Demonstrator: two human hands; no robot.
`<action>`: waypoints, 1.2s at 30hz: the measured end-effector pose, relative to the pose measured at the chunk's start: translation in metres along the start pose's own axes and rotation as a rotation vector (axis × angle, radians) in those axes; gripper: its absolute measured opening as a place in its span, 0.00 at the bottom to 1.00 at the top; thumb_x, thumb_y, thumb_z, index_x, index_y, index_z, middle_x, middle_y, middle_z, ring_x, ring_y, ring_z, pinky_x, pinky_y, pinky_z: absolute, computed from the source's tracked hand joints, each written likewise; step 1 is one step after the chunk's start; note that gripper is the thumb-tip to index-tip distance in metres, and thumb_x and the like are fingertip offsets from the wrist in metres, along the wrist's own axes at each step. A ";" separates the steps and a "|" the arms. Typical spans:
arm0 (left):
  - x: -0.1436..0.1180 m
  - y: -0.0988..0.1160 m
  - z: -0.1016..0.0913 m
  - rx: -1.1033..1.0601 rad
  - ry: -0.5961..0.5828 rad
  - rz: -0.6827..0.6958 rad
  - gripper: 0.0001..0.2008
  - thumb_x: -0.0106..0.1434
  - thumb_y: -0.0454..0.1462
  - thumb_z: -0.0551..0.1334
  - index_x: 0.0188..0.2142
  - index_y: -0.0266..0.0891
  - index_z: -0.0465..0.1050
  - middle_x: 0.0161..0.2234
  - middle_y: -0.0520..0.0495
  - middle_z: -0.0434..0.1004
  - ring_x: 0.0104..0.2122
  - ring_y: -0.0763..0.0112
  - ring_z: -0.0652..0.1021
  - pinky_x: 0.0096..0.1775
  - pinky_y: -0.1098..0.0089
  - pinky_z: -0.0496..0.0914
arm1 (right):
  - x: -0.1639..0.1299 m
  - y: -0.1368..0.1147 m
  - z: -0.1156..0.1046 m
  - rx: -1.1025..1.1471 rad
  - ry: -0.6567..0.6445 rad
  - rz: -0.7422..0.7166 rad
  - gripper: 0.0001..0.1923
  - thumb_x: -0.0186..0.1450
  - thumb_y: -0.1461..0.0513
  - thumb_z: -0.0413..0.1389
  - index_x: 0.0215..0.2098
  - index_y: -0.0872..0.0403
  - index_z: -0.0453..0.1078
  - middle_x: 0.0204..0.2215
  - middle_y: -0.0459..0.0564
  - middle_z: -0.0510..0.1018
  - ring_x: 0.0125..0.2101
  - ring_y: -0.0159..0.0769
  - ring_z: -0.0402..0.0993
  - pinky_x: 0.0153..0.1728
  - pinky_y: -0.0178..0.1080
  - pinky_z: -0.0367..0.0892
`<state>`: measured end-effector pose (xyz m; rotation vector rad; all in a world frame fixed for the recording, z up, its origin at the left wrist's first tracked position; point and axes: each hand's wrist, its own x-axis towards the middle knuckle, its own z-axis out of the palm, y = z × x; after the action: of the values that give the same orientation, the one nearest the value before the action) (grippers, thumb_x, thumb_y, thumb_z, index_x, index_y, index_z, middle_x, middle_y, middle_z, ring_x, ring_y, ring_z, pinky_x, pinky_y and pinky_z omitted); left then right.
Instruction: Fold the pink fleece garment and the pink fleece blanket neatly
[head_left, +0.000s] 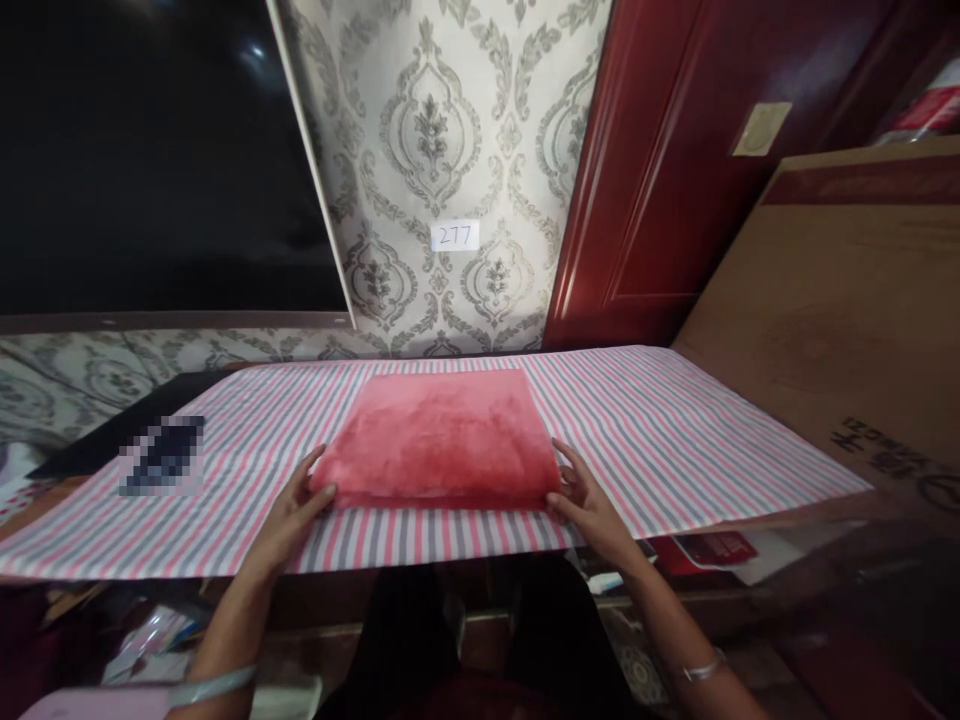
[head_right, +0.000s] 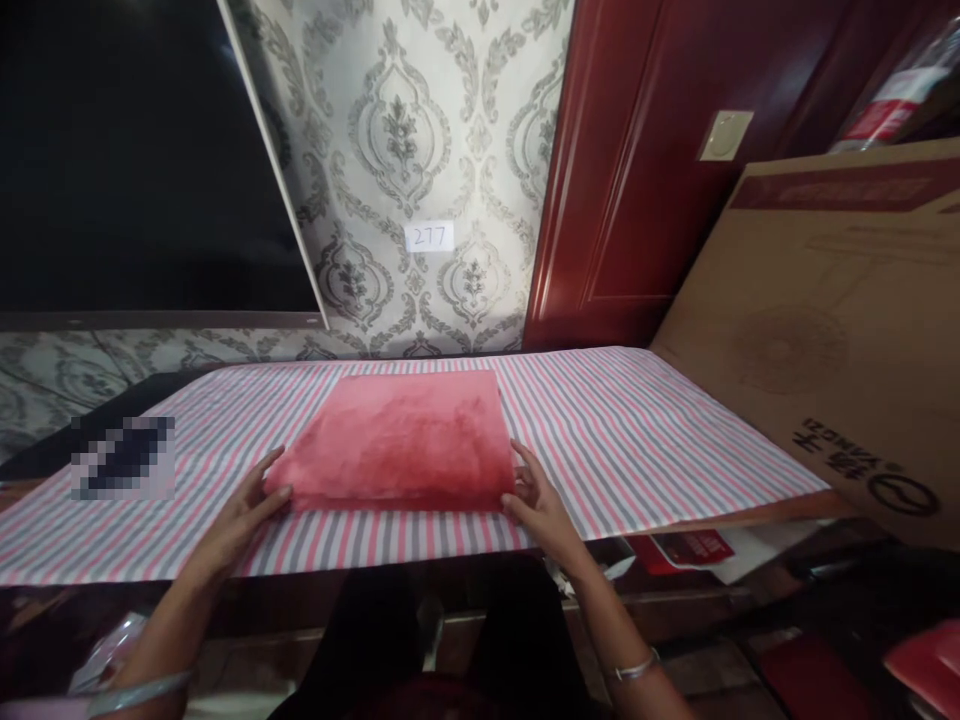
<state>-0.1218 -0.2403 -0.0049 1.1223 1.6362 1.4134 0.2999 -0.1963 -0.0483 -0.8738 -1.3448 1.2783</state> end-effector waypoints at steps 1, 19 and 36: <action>0.000 -0.001 -0.001 0.011 -0.008 0.004 0.45 0.39 0.54 0.75 0.55 0.42 0.71 0.35 0.49 0.79 0.30 0.67 0.75 0.31 0.70 0.70 | -0.001 -0.002 0.002 -0.024 0.006 -0.012 0.40 0.59 0.53 0.65 0.65 0.44 0.55 0.38 0.47 0.73 0.27 0.31 0.70 0.24 0.34 0.64; 0.017 -0.018 -0.005 -0.100 -0.003 -0.087 0.24 0.35 0.46 0.76 0.33 0.40 0.77 0.27 0.52 0.77 0.28 0.68 0.75 0.32 0.70 0.72 | 0.055 -0.006 -0.015 -0.129 -0.085 0.093 0.10 0.54 0.55 0.58 0.24 0.54 0.71 0.17 0.41 0.70 0.18 0.27 0.60 0.21 0.32 0.56; 0.020 -0.015 -0.003 -0.075 0.065 -0.105 0.27 0.39 0.56 0.71 0.33 0.41 0.77 0.28 0.50 0.78 0.27 0.64 0.75 0.30 0.66 0.72 | 0.123 0.014 0.006 -0.347 0.195 0.022 0.17 0.51 0.59 0.64 0.39 0.50 0.72 0.26 0.45 0.79 0.28 0.38 0.73 0.28 0.35 0.62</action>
<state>-0.1346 -0.2233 -0.0189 0.9427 1.6488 1.4442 0.2677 -0.0772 -0.0377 -1.2230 -1.4235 0.9602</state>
